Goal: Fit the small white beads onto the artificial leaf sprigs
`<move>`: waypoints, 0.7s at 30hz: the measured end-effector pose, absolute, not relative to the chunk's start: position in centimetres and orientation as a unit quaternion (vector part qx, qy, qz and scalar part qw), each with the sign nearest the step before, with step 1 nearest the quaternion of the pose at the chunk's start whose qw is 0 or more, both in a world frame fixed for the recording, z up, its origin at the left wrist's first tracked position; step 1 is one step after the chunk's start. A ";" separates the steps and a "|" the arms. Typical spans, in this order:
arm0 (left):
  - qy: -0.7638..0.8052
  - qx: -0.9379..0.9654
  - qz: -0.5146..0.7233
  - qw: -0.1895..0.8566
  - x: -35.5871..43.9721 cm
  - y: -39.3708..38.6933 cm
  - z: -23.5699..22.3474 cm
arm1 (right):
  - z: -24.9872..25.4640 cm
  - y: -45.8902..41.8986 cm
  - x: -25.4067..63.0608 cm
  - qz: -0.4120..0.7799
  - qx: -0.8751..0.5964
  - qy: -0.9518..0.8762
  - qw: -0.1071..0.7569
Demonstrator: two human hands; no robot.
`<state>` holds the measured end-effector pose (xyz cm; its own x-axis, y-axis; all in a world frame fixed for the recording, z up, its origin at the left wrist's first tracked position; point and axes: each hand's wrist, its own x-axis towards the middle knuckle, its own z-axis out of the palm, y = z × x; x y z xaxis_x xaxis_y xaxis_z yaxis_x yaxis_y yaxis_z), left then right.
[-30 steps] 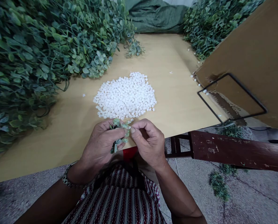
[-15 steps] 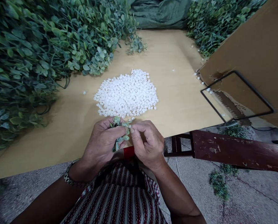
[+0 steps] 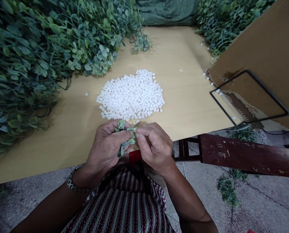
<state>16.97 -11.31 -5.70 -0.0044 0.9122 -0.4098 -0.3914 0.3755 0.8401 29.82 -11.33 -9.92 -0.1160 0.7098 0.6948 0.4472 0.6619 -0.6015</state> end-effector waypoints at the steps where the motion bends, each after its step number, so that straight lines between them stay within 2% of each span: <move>1: 0.507 0.261 0.497 0.654 17.0 -11.3 -5.7 | -9.9 -11.3 29.9 0.127 -0.390 -0.739 0.535; 21: 0.511 0.298 0.510 0.624 17.2 -11.4 -5.8 | -9.2 -11.2 30.5 0.164 -0.381 -0.753 0.510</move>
